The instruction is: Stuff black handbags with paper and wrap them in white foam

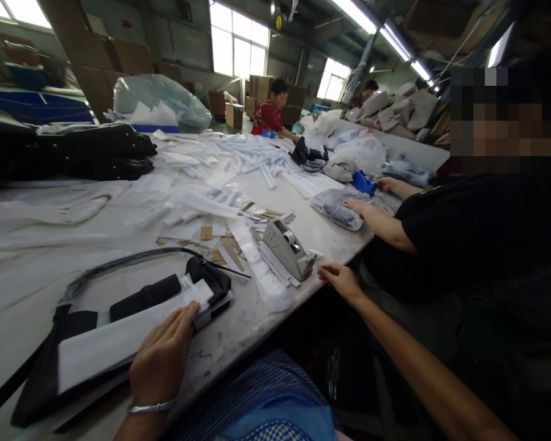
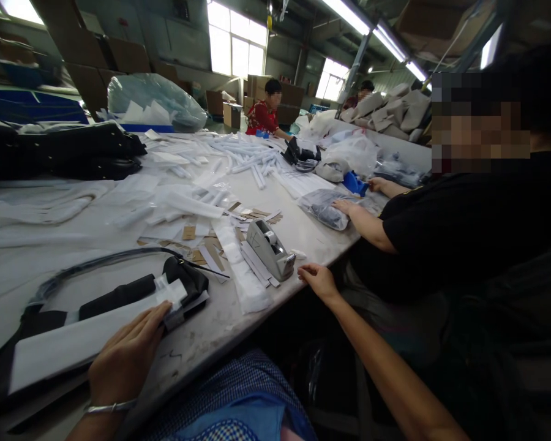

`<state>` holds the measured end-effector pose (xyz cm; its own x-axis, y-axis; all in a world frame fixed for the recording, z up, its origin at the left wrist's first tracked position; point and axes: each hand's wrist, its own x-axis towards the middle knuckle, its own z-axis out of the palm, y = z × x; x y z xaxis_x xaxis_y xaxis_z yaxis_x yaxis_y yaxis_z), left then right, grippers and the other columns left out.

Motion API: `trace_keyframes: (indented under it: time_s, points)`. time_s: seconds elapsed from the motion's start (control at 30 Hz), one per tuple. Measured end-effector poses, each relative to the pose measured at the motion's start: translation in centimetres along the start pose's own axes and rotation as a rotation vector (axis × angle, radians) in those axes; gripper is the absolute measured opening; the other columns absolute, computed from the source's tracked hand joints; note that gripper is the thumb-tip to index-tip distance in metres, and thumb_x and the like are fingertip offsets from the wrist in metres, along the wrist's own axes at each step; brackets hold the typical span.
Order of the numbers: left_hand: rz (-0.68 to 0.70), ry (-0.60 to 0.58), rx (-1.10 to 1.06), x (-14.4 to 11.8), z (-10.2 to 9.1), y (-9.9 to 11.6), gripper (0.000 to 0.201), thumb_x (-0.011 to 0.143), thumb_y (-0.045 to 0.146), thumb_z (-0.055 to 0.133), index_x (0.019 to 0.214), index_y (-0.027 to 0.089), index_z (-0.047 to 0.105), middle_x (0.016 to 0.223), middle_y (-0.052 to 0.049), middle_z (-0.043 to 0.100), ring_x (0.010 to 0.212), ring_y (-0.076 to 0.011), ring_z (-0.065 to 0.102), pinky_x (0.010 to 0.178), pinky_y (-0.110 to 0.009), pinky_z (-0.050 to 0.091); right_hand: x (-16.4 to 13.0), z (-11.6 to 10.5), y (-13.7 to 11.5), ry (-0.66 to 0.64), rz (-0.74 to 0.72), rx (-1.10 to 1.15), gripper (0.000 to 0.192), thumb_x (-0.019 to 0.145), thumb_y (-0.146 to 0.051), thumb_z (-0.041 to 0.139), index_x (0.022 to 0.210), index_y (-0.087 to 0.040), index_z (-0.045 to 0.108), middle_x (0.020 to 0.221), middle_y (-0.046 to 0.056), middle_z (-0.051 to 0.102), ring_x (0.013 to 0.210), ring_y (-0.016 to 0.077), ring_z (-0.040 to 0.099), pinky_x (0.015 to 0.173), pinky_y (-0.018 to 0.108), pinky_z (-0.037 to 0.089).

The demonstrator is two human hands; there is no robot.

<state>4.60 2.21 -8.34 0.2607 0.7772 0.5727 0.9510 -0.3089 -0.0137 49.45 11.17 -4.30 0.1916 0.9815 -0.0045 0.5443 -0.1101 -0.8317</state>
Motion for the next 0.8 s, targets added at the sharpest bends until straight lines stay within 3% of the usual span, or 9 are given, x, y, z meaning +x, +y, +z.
trace_keyframes:
  time_s: [0.2, 0.33, 0.4, 0.47, 0.53, 0.6, 0.8]
  points:
    - [-0.012, 0.014, -0.019, 0.3, -0.4, 0.4, 0.044, 0.097, 0.014, 0.046, 0.141, 0.019, 0.050, 0.128, -0.004, 0.068, 0.111, -0.0230, 0.065, 0.094, -0.035, 0.046, 1.4, -1.3, 0.2, 0.099, -0.163, -0.319, 0.018, 0.079, -0.035, 0.065, 0.076, -0.020, 0.074, 0.075, 0.007, 0.075, 0.075, 0.0267, 0.072, 0.078, 0.039, 0.056]
    - [-0.014, 0.023, -0.034, 0.3, -0.4, 0.3, 0.045, 0.097, 0.014, 0.047, 0.142, 0.020, 0.050, 0.128, -0.004, 0.068, 0.111, -0.0240, 0.065, 0.093, -0.036, 0.047, -0.2, -3.4, -0.6, 0.161, -0.287, -0.484, 0.019, 0.088, -0.031, 0.060, 0.091, -0.021, 0.076, 0.101, 0.011, 0.076, 0.097, 0.0295, 0.070, 0.091, 0.042, 0.051]
    - [-0.018, 0.031, -0.037, 0.3, -0.4, 0.4, 0.045, 0.096, 0.013, 0.047, 0.141, 0.019, 0.051, 0.128, -0.004, 0.068, 0.110, -0.0244, 0.066, 0.093, -0.037, 0.047, -1.3, -4.0, -2.1, 0.148, -0.452, -0.566, 0.020, 0.093, -0.030, 0.058, 0.099, -0.022, 0.075, 0.107, 0.010, 0.075, 0.101, 0.0262, 0.070, 0.094, 0.038, 0.051]
    - [-0.029, 0.039, -0.035, 0.3, -0.5, 0.5, 0.044, 0.096, 0.012, 0.048, 0.139, 0.019, 0.053, 0.126, -0.004, 0.069, 0.109, -0.0244, 0.066, 0.093, -0.036, 0.047, -2.1, -3.5, -4.6, 0.084, -0.742, -0.642, 0.018, 0.095, -0.027, 0.059, 0.103, -0.022, 0.074, 0.103, 0.008, 0.076, 0.096, 0.0217, 0.071, 0.091, 0.032, 0.053]
    - [-0.046, 0.044, -0.025, 0.4, -0.7, 0.7, 0.042, 0.095, 0.012, 0.049, 0.137, 0.020, 0.055, 0.125, -0.004, 0.070, 0.108, -0.0239, 0.067, 0.092, -0.035, 0.047, -2.4, -2.0, -7.6, -0.008, -1.056, -0.664, 0.016, 0.094, -0.023, 0.061, 0.106, -0.022, 0.072, 0.099, 0.006, 0.076, 0.090, 0.0189, 0.071, 0.087, 0.030, 0.054]
    - [-0.075, 0.046, -0.011, 0.6, -0.9, 1.0, 0.041, 0.095, 0.012, 0.050, 0.134, 0.019, 0.057, 0.123, -0.004, 0.071, 0.107, -0.0232, 0.068, 0.091, -0.034, 0.047, -2.2, 0.6, -10.8, -0.126, -1.259, -0.617, 0.015, 0.092, -0.023, 0.065, 0.107, -0.021, 0.070, 0.097, 0.005, 0.076, 0.087, 0.0177, 0.071, 0.085, 0.029, 0.055]
    - [-0.210, 0.034, -0.045, 1.0, -1.1, 1.8, 0.034, 0.096, 0.014, 0.050, 0.129, 0.017, 0.059, 0.118, -0.006, 0.072, 0.105, -0.0215, 0.068, 0.093, -0.034, 0.048, 0.1, 10.5, -18.1, -0.541, -1.527, -0.488, 0.017, 0.094, -0.035, 0.062, 0.097, -0.020, 0.068, 0.088, 0.004, 0.074, 0.077, 0.0154, 0.068, 0.071, 0.027, 0.051]
